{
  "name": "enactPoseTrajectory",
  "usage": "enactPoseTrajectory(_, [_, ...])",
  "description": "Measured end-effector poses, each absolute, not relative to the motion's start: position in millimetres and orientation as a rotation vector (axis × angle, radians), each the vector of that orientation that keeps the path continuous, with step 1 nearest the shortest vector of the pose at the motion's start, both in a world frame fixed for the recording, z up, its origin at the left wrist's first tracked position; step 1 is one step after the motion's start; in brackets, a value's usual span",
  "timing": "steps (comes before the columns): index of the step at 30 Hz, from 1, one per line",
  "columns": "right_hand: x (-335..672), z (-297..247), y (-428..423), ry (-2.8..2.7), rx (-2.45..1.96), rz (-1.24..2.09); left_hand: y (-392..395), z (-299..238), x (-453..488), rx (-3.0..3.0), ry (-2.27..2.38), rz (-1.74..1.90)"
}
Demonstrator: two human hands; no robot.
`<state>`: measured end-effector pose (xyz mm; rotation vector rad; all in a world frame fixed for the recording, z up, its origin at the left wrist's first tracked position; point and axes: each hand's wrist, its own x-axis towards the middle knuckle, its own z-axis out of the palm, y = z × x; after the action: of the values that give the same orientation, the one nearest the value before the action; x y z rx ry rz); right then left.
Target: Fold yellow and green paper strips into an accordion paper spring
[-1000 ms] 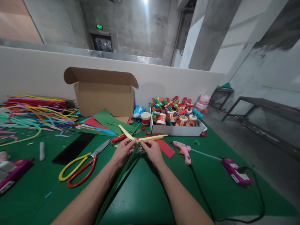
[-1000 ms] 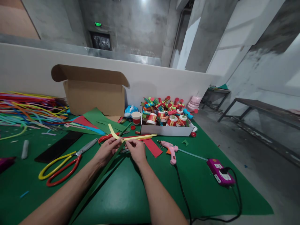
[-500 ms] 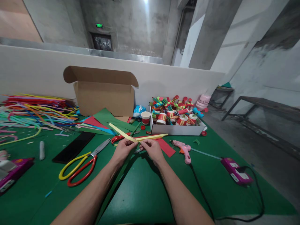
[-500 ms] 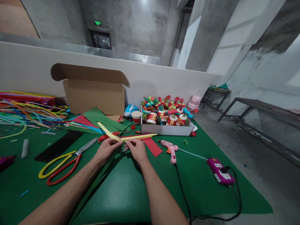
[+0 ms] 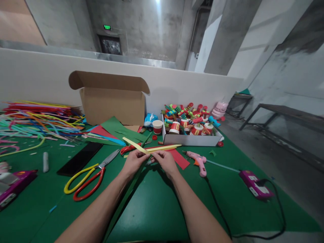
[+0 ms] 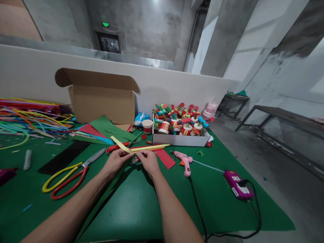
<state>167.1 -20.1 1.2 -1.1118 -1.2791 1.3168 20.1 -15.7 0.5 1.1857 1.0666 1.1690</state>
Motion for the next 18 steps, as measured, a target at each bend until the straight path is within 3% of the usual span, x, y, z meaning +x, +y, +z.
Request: enactPoseTrajectory(18, [172.8,0.8,-19.2,-1.379,-1.152,1.323,-17.2,1.0,18.2,1.425,1.107,1.061])
